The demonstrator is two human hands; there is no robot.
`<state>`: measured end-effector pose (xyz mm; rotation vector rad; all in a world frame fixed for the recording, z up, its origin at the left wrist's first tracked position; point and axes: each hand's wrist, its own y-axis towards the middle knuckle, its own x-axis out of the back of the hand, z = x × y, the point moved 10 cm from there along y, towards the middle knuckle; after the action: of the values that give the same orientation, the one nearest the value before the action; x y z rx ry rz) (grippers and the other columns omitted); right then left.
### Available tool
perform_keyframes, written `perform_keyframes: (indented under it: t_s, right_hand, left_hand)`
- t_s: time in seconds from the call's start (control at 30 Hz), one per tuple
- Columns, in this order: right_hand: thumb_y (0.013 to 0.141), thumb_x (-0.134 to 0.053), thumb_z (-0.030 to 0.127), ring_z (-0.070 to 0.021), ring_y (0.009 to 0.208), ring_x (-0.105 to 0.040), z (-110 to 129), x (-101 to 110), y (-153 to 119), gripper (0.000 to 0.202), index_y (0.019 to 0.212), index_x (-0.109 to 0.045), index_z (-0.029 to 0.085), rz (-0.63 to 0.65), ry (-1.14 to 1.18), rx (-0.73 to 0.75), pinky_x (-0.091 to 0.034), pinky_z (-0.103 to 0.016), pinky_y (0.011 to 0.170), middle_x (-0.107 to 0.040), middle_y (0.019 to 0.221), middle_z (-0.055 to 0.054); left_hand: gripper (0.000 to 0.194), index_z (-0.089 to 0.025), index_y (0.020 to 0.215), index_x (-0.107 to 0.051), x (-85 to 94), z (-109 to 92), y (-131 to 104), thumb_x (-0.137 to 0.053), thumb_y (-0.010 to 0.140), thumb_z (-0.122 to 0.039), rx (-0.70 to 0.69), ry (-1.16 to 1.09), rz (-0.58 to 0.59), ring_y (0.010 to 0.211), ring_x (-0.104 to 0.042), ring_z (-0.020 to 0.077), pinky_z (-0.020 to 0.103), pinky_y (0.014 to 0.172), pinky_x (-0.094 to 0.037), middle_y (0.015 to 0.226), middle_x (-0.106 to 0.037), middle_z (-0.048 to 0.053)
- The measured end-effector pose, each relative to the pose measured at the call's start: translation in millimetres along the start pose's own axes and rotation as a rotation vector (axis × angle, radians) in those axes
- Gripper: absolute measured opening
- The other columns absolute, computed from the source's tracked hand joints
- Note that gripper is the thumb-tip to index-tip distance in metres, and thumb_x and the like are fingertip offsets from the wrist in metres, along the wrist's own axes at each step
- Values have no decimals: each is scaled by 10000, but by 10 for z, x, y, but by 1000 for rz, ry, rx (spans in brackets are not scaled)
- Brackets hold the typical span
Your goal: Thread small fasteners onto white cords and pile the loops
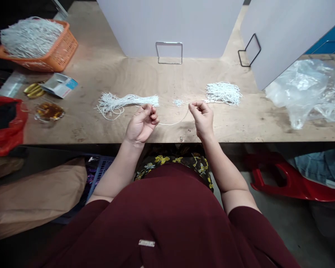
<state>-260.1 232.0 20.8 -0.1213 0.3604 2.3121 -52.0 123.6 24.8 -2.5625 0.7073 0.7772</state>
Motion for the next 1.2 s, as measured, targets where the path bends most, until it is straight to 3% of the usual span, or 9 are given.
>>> perform_keyframes:
  t_s: [0.07,0.17,0.33,0.63,0.8,1.0,1.1,1.2]
  right_hand:
    - [770,-834,428,-106,747,-548,73,-165,-72,245,803,-679,240,93,-22,-9,-502,-264,741,-623,796,22]
    - [765,-831,516,-112,743,-540,130,-407,-182,319,795,-681,236,214,-21,-47,-498,-278,733,-619,783,21]
    - [742,-839,567,-106,735,-549,232,-632,-254,378,794,-678,229,320,3,-51,-503,-276,724,-629,780,29]
    - [727,-853,558,-123,792,-629,461,-749,-326,357,792,-713,237,369,30,0,-567,-298,772,-685,816,18]
    - [707,-869,543,-122,789,-640,437,-764,-338,361,788,-719,225,377,57,-55,-579,-305,789,-698,812,17]
    - [730,-858,540,-120,776,-631,430,-850,-342,372,800,-706,207,487,33,-69,-562,-292,763,-688,799,11]
    - [763,-827,565,-108,739,-585,478,-864,-324,395,793,-660,209,512,6,-30,-535,-271,717,-627,771,20]
    - [808,-772,610,-103,730,-538,553,-732,-222,411,810,-614,230,386,7,53,-521,-260,716,-552,776,22]
  left_hand:
    - [89,-187,875,-673,-19,53,-37,-744,869,-134,11,12,-6,596,-541,31,154,567,-427,786,-656,-22]
    - [139,-184,952,-719,-42,130,-77,-736,849,-91,39,38,-13,629,-575,32,147,610,-450,809,-690,-10]
    - [76,-150,859,-717,-130,182,-172,-780,817,-145,75,51,-8,637,-590,37,145,626,-467,764,-678,-1]
    - [212,-151,740,-621,-329,133,-312,-808,806,-226,31,67,70,492,-404,15,158,468,-324,639,-471,-58]
    - [216,-155,738,-624,-350,163,-322,-815,795,-238,40,106,87,487,-373,21,170,446,-296,630,-454,-57]
    - [219,-155,727,-668,-284,168,-298,-853,751,-268,35,138,94,516,-394,33,170,452,-299,623,-475,-47]
    - [181,-172,759,-737,-211,120,-261,-868,742,-297,-63,265,86,595,-478,63,187,520,-376,672,-539,-23]
    - [124,-205,795,-798,-117,-46,-269,-879,712,-246,-324,506,11,803,-586,125,223,648,-459,852,-632,20]
